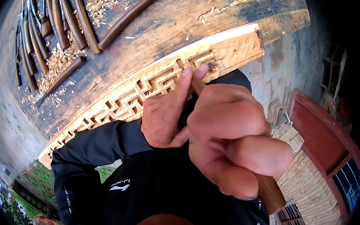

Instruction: The person carves a geometric lattice pattern into a wooden board by hand using a chisel and a hammer.

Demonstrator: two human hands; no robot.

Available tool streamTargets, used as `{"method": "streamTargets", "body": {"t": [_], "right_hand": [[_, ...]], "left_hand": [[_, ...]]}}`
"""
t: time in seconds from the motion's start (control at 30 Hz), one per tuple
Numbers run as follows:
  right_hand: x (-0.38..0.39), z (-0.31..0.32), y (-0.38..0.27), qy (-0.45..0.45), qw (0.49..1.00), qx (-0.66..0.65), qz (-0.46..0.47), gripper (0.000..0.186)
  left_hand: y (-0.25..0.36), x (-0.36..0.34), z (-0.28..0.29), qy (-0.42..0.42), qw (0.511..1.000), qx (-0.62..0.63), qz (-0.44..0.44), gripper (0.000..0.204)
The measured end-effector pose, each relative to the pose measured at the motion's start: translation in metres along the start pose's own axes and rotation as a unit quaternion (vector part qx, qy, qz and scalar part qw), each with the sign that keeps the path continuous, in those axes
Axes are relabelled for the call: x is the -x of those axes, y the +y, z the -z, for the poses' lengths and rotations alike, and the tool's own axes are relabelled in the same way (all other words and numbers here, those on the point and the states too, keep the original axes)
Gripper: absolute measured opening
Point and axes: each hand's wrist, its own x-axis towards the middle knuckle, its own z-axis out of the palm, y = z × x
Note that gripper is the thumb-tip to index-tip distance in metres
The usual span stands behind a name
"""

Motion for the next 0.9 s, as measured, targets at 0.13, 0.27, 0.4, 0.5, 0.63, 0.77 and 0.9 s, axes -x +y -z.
{"method": "streamTargets", "body": {"t": [0.13, 0.27, 0.4, 0.5, 0.63, 0.77, 0.9], "right_hand": [[-0.009, -0.012, -0.003, -0.027, 0.997, 0.067, -0.038, 0.046], [-0.007, -0.015, 0.003, 0.018, 0.993, 0.112, -0.022, 0.041], [0.006, 0.003, -0.003, 0.081, 0.996, 0.029, -0.008, 0.039], [0.012, 0.026, -0.020, 0.104, 0.994, -0.007, -0.043, 0.039], [0.016, 0.040, -0.024, 0.111, 0.988, -0.058, -0.092, 0.039], [0.015, 0.055, -0.030, 0.100, 0.983, -0.099, -0.118, 0.039], [0.021, 0.076, -0.020, 0.045, 0.982, -0.133, -0.124, 0.041]], "left_hand": [[-0.007, 0.005, -0.002, -0.014, 1.000, -0.027, 0.005, 0.108], [-0.013, 0.005, -0.008, -0.011, 0.999, -0.026, -0.020, 0.109], [-0.008, 0.001, -0.010, -0.017, 0.999, -0.025, -0.030, 0.110], [-0.005, -0.005, -0.010, -0.053, 0.996, -0.048, -0.051, 0.112], [-0.004, -0.007, -0.007, -0.096, 0.991, -0.081, -0.056, 0.118], [0.000, -0.013, -0.007, -0.140, 0.983, -0.111, -0.046, 0.122], [-0.007, -0.015, -0.013, -0.118, 0.990, -0.069, -0.037, 0.122]]}}
